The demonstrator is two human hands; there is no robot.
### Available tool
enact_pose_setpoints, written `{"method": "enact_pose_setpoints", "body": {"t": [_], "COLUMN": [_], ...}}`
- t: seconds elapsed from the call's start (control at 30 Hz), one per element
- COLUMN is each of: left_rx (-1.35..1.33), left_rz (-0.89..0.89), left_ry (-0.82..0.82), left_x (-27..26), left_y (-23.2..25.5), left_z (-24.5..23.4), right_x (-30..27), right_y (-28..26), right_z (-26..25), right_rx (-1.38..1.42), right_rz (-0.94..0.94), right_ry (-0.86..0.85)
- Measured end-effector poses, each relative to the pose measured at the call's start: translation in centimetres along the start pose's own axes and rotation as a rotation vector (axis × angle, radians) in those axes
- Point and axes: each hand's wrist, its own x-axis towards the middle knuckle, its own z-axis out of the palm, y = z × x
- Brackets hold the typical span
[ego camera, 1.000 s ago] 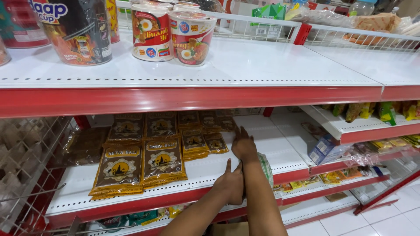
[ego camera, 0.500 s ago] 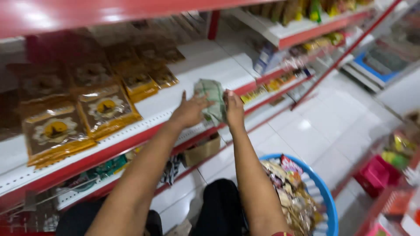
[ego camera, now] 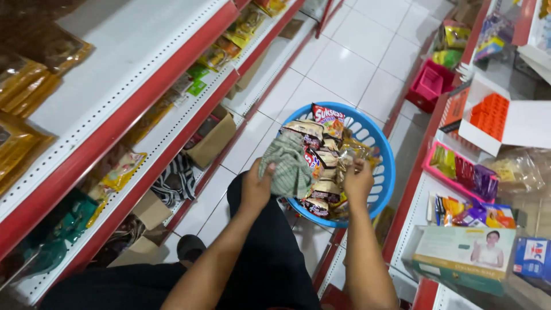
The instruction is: The recorder sits on the floor of a grocery store, picks up product packets from a shelf, wipes them clean with a cloth, and places them into a blue shopping basket.
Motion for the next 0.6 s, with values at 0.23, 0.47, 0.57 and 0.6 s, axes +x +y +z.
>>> {"method": "enact_pose_setpoints", "body": {"t": [0.23, 0.47, 0.57, 0.6], "left_rx": [-0.135, -0.256, -0.24, -0.225], "left_rz": [-0.046, 0.087, 0.069, 0.062], "left_ry": [-0.131, -0.222, -0.229, -0.231], "left_x": [-1.7, -1.4, -1.4, -1.4], "left_y": [-5.8, -4.6, -4.7, -4.6], "left_z": [5.5, 4.8, 4.8, 4.8], "right_x": [6.8, 6.7, 6.0, 5.8], "right_y": [16.9, 15.3, 14.4, 14.2], "right_z": [6.5, 8.0, 7.2, 7.0], "right_rx": [-0.372, -0.277, -0.312, -0.334], "right_rz": [0.265, 0.328, 0.456, 0.521], "right_ry": [-0.159, -0.047, -0.089, -0.122]}}
